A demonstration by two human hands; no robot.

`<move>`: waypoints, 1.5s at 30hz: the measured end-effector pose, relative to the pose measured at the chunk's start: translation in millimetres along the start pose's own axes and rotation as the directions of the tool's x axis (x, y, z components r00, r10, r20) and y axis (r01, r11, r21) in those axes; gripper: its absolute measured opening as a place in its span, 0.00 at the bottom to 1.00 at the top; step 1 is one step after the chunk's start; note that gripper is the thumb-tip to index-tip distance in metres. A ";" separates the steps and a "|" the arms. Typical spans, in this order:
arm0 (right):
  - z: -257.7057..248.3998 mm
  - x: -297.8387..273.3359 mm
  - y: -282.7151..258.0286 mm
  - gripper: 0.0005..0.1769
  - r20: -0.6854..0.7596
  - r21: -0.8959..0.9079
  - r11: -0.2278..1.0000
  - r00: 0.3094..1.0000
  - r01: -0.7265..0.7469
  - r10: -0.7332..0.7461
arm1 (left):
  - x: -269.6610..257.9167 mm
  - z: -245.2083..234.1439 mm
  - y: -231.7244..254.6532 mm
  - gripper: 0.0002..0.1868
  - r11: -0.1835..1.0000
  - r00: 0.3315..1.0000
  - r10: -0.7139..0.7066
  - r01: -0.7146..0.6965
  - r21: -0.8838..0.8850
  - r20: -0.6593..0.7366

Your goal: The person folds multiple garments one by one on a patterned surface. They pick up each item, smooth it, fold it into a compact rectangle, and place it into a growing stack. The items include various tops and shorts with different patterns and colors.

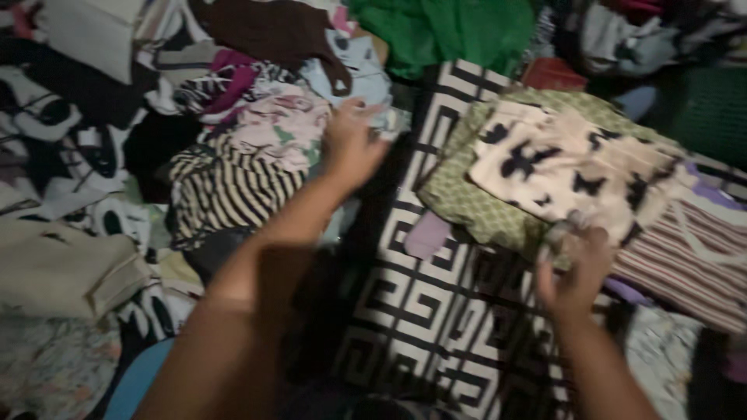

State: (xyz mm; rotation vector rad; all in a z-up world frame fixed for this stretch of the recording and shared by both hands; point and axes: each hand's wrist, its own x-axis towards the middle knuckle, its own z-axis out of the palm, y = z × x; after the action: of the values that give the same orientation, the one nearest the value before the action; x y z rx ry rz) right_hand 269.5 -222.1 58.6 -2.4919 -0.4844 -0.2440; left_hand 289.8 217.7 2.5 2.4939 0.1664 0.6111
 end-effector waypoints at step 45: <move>196.1 -181.3 37.0 0.03 0.301 0.216 0.975 0.954 -0.055 -0.013 | 120.4 72.3 -342.6 0.26 0.700 0.653 -0.555 0.032 0.713 0.516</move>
State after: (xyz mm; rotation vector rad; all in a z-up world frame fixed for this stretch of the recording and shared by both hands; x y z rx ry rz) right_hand 130.6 -188.9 -170.0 -2.3192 -0.5735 0.1943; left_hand 434.2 497.4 -192.5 3.0427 0.5965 -0.7349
